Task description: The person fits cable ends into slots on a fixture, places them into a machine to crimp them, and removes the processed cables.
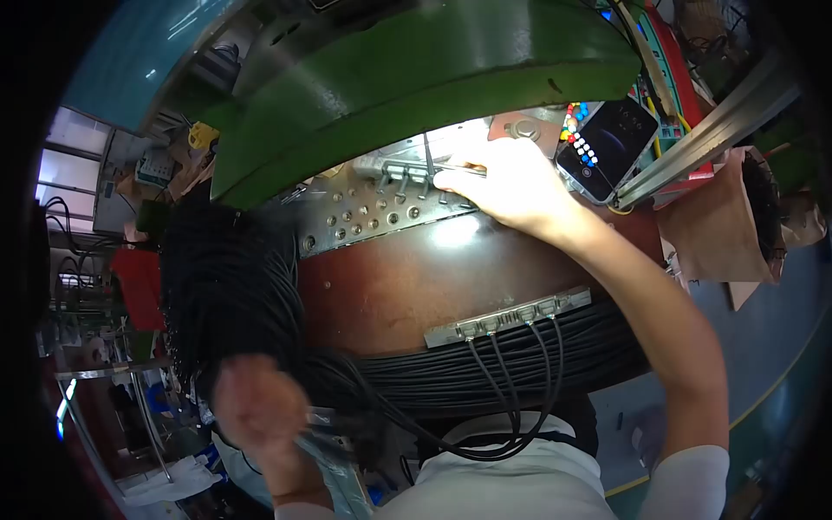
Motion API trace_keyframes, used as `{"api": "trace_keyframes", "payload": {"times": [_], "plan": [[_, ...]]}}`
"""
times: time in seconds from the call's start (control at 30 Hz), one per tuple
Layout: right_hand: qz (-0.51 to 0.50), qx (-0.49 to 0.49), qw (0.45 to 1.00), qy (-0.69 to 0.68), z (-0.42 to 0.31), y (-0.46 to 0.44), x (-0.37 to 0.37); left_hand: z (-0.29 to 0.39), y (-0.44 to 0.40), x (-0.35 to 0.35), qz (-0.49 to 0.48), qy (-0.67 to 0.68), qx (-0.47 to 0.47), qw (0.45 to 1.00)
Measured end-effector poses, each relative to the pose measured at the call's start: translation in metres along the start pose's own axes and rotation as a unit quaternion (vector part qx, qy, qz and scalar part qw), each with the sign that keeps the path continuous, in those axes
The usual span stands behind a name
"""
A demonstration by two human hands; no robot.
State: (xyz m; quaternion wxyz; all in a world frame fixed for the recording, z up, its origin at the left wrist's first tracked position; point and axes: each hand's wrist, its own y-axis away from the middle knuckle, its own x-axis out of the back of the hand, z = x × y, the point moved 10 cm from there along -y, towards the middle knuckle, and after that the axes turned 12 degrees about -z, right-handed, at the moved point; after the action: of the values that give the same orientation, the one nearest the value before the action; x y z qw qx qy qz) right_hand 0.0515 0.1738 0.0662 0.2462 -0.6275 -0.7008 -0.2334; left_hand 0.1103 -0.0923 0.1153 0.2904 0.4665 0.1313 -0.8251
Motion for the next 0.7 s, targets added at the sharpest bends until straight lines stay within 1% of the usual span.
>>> {"api": "trace_keyframes", "payload": {"times": [0.03,0.07,0.1,0.13,0.17,0.23,0.27,0.3,0.33,0.37,0.4,0.43,0.47,0.5,0.53,0.57,0.6,0.63,0.67,0.7], "plan": [[0.042,0.052,0.996,0.065,-0.007,0.009,0.003,0.058,0.035,-0.002,-0.045,-0.012,-0.170,0.984],[0.079,0.107,0.982,0.132,-0.014,0.019,-0.001,0.130,0.071,0.028,0.127,-0.249,-0.270,0.921],[0.114,0.165,0.960,0.197,-0.025,0.030,-0.005,0.199,0.115,0.035,0.288,-0.462,-0.344,0.765],[0.094,0.147,0.943,0.285,-0.026,0.032,-0.019,0.245,0.137,0.052,0.400,-0.608,-0.286,0.623],[0.097,0.132,0.945,0.283,-0.027,0.040,-0.019,0.269,0.150,0.058,0.488,-0.720,-0.210,0.447],[0.110,0.095,0.948,0.285,-0.033,0.060,-0.009,0.246,0.145,0.084,0.530,-0.643,-0.033,0.552],[0.046,0.097,0.972,0.211,-0.034,0.074,-0.009,0.235,0.137,0.081,0.494,-0.685,-0.033,0.534],[-0.023,0.096,0.986,0.132,-0.033,0.091,-0.017,0.197,0.116,0.064,0.461,-0.680,-0.020,0.570],[-0.065,0.094,0.984,0.133,-0.031,0.107,-0.031,0.146,0.092,0.063,0.384,-0.617,-0.022,0.686],[-0.106,0.093,0.981,0.135,-0.030,0.120,-0.046,0.078,0.063,0.067,0.286,-0.510,0.063,0.809],[-0.056,0.110,0.980,0.158,-0.036,0.127,-0.046,0.005,0.032,0.069,0.108,-0.441,0.180,0.872],[-0.030,0.113,0.978,0.172,-0.039,0.128,-0.046,-0.057,-0.001,0.049,-0.013,-0.401,0.221,0.889],[-0.039,0.105,0.983,0.144,-0.036,0.125,-0.045,-0.115,-0.011,0.050,-0.002,-0.306,0.302,0.903],[-0.047,0.095,0.988,0.114,-0.033,0.120,-0.044,-0.154,-0.021,0.044,-0.032,-0.294,0.286,0.912],[-0.026,0.106,0.990,0.085,-0.039,0.112,-0.036,-0.175,-0.034,0.021,-0.053,-0.243,0.242,0.938],[-0.006,0.117,0.992,0.055,-0.046,0.099,-0.026,-0.181,-0.043,0.001,-0.071,-0.190,0.198,0.959],[0.004,0.136,0.987,0.086,-0.052,0.080,-0.019,-0.186,-0.047,-0.005,-0.080,-0.129,0.240,0.959],[0.078,0.194,0.969,0.131,-0.055,0.061,-0.007,-0.186,-0.060,-0.012,-0.090,-0.069,0.281,0.953],[0.141,0.220,0.940,0.221,-0.054,0.038,0.000,-0.157,-0.081,-0.006,-0.009,-0.077,0.261,0.962],[0.177,0.257,0.916,0.251,-0.045,0.011,-0.002,-0.125,-0.107,0.010,0.076,-0.076,0.214,0.971]]}}
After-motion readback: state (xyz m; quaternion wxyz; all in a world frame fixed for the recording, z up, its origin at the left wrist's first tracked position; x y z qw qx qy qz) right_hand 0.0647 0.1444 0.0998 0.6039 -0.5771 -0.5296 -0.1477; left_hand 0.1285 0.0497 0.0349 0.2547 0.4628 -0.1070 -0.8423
